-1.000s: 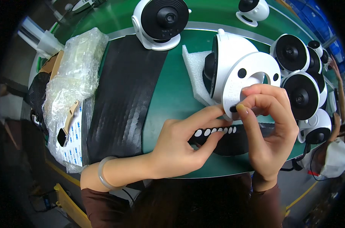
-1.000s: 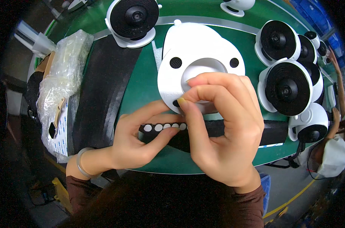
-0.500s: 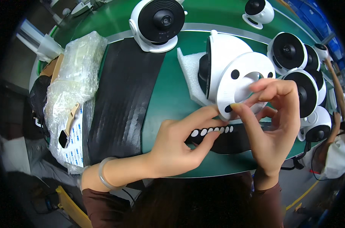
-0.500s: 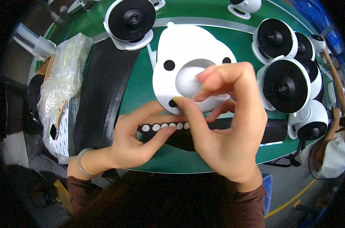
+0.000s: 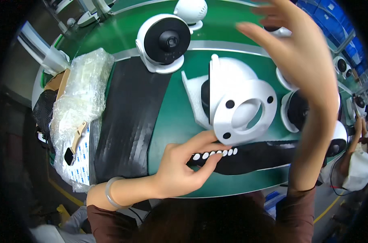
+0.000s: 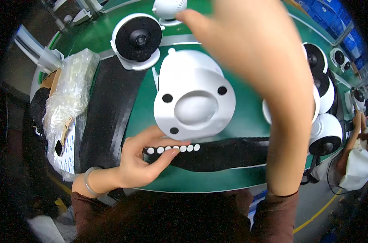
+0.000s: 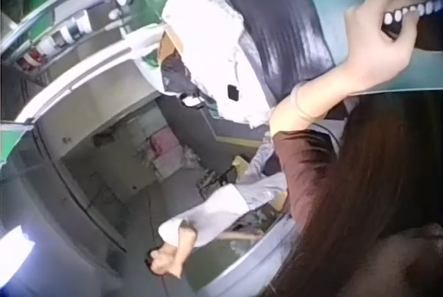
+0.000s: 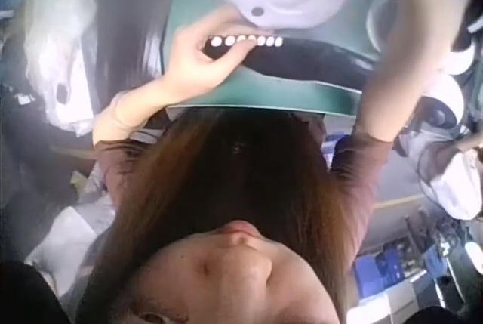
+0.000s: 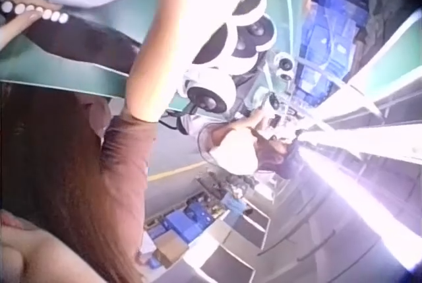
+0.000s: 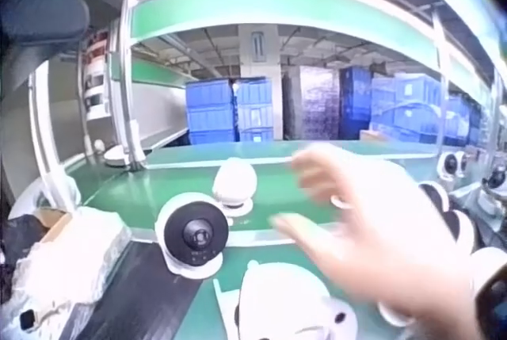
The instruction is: Applying adhesive pads to the base of security camera components on an assembly line.
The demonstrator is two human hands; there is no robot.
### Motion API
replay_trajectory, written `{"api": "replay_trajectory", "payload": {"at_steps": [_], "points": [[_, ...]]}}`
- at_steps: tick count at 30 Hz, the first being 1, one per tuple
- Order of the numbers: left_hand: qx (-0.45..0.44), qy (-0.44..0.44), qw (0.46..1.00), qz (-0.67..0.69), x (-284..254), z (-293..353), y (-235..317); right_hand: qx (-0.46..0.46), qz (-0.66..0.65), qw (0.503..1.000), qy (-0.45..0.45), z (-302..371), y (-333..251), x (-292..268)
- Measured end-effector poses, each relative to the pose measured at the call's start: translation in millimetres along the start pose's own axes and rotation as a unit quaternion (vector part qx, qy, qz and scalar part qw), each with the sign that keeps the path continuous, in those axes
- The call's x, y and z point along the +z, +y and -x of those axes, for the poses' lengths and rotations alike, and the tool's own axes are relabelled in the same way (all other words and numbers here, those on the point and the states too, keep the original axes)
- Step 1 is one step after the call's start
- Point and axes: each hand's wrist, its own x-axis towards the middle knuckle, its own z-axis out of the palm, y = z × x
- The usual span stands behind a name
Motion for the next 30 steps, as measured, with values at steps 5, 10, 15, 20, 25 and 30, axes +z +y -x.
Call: {"api": "replay_trajectory", "payload": {"at_steps": [5,10,15,20,25,30], "points": [[-0.02,-0.035,0.999,-0.027,6,-5,6,0.067,0.106,0.989,-0.081,-80,103,123],[-0.023,0.002,1.0,-0.007,0,0,0,0.308,-0.022,0.907,-0.286,-117,61,152],[0.021,0.009,1.0,-0.02,2,1,-2,0.403,-0.013,0.893,-0.202,-128,90,190],[0.012,-0.002,1.0,-0.027,-1,5,-7,0.426,-0.204,0.851,-0.23,-121,104,184],[-0.11,-0.01,0.993,-0.029,-2,1,10,0.368,-0.312,0.761,-0.434,-104,127,109],[-0.198,-0.109,0.973,-0.052,-7,-6,-1,0.222,-0.233,0.807,-0.496,-60,123,72]]}}
